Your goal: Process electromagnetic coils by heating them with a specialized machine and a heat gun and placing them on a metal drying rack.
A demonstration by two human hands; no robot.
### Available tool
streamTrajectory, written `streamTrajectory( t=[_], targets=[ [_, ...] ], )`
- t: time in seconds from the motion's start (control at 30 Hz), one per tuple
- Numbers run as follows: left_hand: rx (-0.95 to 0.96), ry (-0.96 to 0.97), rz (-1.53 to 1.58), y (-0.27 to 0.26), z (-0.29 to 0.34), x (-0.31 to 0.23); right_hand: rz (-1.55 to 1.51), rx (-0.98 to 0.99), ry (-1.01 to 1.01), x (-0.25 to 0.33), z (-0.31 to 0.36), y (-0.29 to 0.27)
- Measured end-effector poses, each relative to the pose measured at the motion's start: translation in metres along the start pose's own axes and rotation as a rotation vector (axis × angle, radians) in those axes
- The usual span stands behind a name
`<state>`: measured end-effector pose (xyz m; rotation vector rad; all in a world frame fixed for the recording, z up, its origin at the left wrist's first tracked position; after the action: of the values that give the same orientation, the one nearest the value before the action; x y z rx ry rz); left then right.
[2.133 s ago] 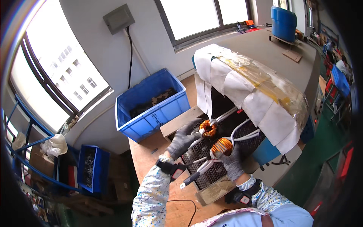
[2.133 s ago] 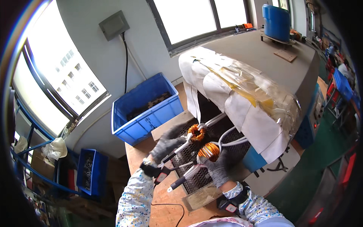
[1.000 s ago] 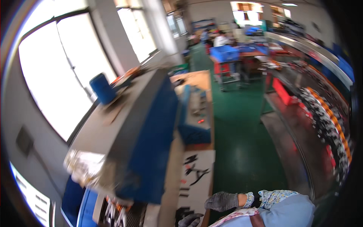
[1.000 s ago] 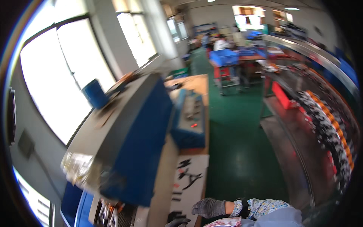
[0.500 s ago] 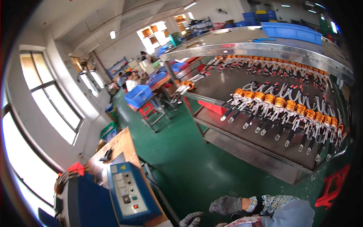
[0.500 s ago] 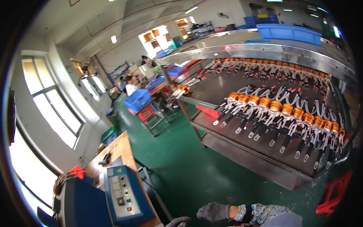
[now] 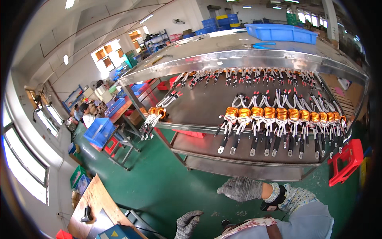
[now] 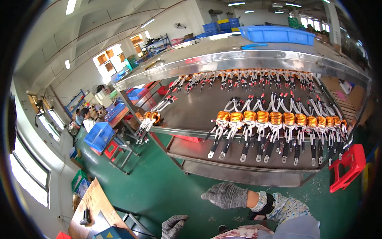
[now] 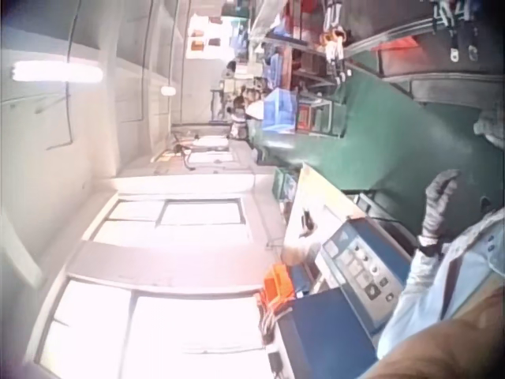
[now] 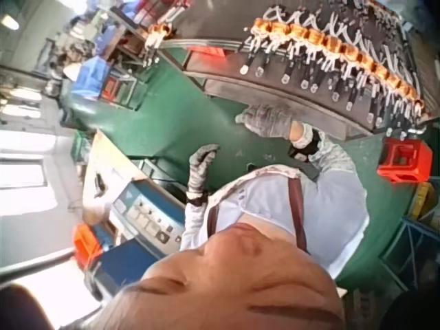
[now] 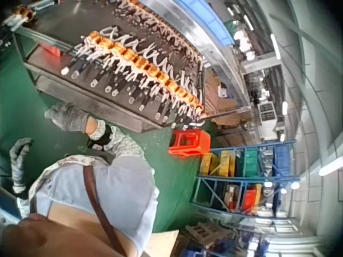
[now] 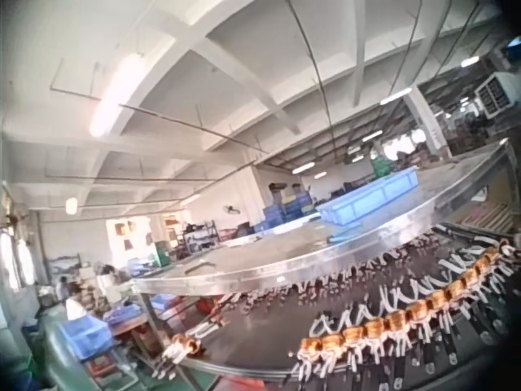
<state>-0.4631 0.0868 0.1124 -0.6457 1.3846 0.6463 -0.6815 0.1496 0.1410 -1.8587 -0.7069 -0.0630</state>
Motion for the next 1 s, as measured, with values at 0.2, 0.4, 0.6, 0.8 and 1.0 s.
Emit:
streamTrajectory(
  t=[0.2,0.4,0.6,0.8,1.0],
  targets=[
    [0.239,-0.009,-0.105,-0.029,-0.09,0.008,0.352,-0.089,0.408,-0.079,-0.01,-0.083],
    [0.537,0.107,-0.276,0.022,-0.21,-0.037,0.461,0.047,0.874,-0.215,0.022,-0.136],
    [0.615,0.303,-0.283,0.069,-0.321,-0.054,0.501,0.24,0.981,-0.291,0.001,-0.137],
    [0.667,0.094,0.036,0.134,-0.418,-0.009,0.508,0.653,0.944,-0.321,-0.004,-0.105],
    [0.741,-0.012,0.125,0.172,-0.464,0.039,0.427,0.497,1.016,-0.321,-0.02,-0.109]
  ],
)
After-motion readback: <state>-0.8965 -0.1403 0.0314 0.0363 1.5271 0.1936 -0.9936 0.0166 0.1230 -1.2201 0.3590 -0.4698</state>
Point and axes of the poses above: each hand's wrist, its own z-axis away from the middle knuckle, its own y-axis out of the palm, x = y × z, the point moved 6 cm from there along -z, towards the middle knuckle
